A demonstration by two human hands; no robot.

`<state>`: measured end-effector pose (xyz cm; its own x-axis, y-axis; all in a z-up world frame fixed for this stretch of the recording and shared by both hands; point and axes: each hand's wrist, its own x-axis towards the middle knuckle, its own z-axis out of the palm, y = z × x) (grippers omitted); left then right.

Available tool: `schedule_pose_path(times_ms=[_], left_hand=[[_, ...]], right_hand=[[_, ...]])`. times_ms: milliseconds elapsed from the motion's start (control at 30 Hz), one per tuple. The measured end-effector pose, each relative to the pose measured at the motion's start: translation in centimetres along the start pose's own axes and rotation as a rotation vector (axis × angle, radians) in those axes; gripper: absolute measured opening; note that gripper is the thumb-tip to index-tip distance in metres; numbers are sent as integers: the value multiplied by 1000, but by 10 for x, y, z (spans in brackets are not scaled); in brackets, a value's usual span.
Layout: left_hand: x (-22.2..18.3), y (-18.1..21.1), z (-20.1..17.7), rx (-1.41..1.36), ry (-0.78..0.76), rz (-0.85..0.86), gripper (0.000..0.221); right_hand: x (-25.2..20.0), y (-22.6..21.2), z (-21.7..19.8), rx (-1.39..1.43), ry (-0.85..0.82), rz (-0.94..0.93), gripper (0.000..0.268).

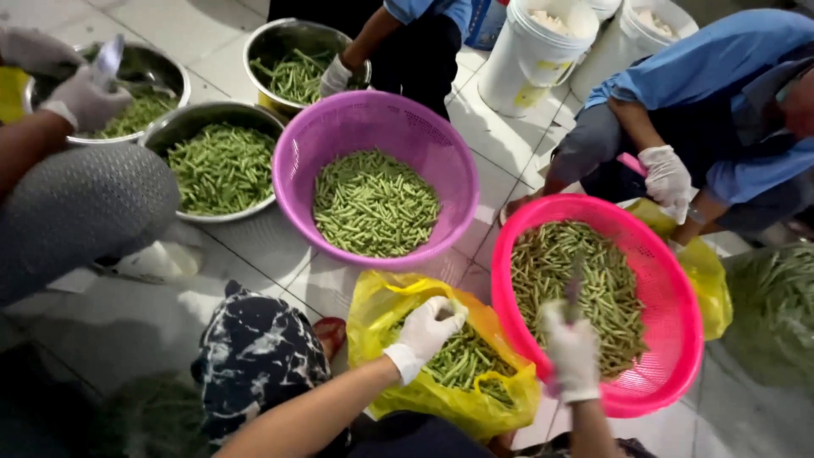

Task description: A person sitting on the floor trims the ends of green beans using a small knife and sorts them into different colored baskets.

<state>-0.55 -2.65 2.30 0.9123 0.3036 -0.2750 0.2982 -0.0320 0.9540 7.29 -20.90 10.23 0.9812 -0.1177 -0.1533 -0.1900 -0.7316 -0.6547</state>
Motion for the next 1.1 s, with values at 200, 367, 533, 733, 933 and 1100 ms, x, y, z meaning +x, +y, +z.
schedule_pose_path(times_ms=[200,367,533,733,933,1100], left_hand=[[-8,22,0,-4,-61,-160,19],[-12,27,-5,39,-147,-155,21],[-13,26,-9,37,-120,-271,16],[-3,2,2,-139,40,-276,13],[-3,-10,9,-368,24,-211,31],[-18,-2,9,-17,-62,-116,21]], right_hand=[[-13,26,73,383,-329,-197,8],[-11,32,74,410,-303,-147,9],[-18,29,77,492,-281,-204,5],[-39,19,68,183,-313,-351,50],[-42,27,84,130,-394,-354,45],[-47,41,100,346,-276,-136,40]])
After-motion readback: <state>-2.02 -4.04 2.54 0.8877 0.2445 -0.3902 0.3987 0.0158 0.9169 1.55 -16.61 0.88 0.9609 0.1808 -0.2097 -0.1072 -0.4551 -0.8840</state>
